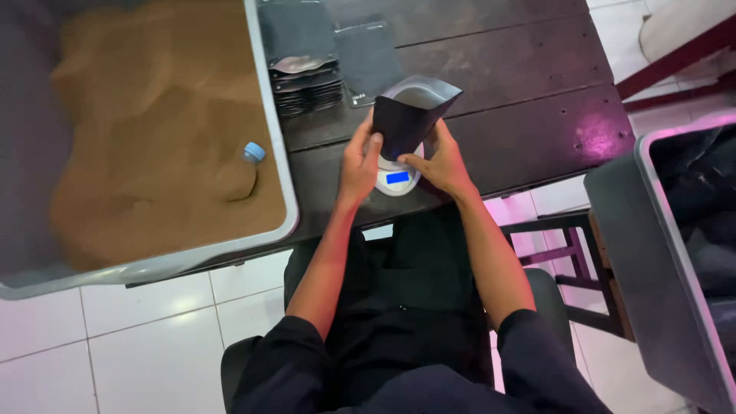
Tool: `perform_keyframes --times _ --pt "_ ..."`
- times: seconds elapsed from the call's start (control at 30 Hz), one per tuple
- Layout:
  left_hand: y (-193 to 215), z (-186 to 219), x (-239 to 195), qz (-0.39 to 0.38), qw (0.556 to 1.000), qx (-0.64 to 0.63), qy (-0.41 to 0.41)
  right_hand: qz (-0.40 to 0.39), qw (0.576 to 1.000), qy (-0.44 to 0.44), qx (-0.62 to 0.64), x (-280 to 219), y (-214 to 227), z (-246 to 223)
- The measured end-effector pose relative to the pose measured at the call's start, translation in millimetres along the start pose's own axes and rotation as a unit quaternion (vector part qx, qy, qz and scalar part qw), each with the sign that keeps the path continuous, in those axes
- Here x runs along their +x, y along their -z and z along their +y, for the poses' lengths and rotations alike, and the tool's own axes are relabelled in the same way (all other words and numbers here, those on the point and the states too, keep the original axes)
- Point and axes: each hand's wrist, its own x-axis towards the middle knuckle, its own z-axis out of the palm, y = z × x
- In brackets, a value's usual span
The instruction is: The person scoops a brown granular material from a large bin into black pouches using a cut plastic bottle. They weigh each pouch on a digital scale, fold the top, and place it into a collection bin. The process is repeated for multiple pouches.
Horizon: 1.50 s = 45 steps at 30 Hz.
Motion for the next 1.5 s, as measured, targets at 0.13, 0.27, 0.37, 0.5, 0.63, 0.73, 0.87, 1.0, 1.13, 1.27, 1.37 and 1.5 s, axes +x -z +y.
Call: perform_keyframes --times 0.13,0.27,0.37,0.5,0.63,0.73,0.87,1.0,1.13,1.27,1.37,1.5 --pt "18.1 13.2 2.6 0.0 1.0 0.013 -0.016 0.006 0.998 0.015 0.06 8.2 19.0 9.6" --pt "41.6 -4.7 4.2 0.046 0.999 0.0 -0.007 0.049 0.991 -0.025 0.118 1.1 31.0 24.8" --pt "44.3 -9.3 1.7 0.077 0.996 -0.031 -0.014 0.092 0.984 -0.022 0.153 -3.3 32.5 28.5" --pt "42.2 -3.0 0.2 0.074 0.997 -0.019 -0.008 0.092 0.994 -0.019 0.057 -4.3 26.1 3.0" --pt "42.0 2.1 0.7 0.074 0.997 -0.017 0.004 0.074 0.996 -0.009 0.039 -4.4 26.7 9.7" --pt "40.4 3.8 0.2 0.073 0.997 -0.018 0.01 0.071 0.997 0.002 0.044 -4.7 26.0 5.2" --pt "39.2 -0.4 -1.8 0.064 0.998 -0.01 0.008 0.08 0.997 -0.006 0.02 -6.7 27.2 10.8" --pt "31.1 0.9 -2.3 0.049 0.997 0.048 -0.017 0.083 0.996 -0.005 -0.006 -4.8 20.0 -8.3" --pt "17.2 16.7 6.1 0.038 0.995 0.089 -0.033 0.08 0.997 0.009 -0.019 -5.2 22.4 14.9" --pt "-0.6 -18.0 6.7 0.068 0.998 0.013 -0.012 0.078 0.993 0.018 -0.091 -10.1 18.1 19.0" --pt "-4.9 -21.8 6.5 0.108 0.993 -0.043 0.028 0.108 0.99 0.024 -0.093 -9.0 6.4 6.3" --pt "-6.9 -39.9 -2.2 0.193 0.968 -0.142 0.076 0.078 0.993 0.06 0.064 0.4 -19.7 -42.4"
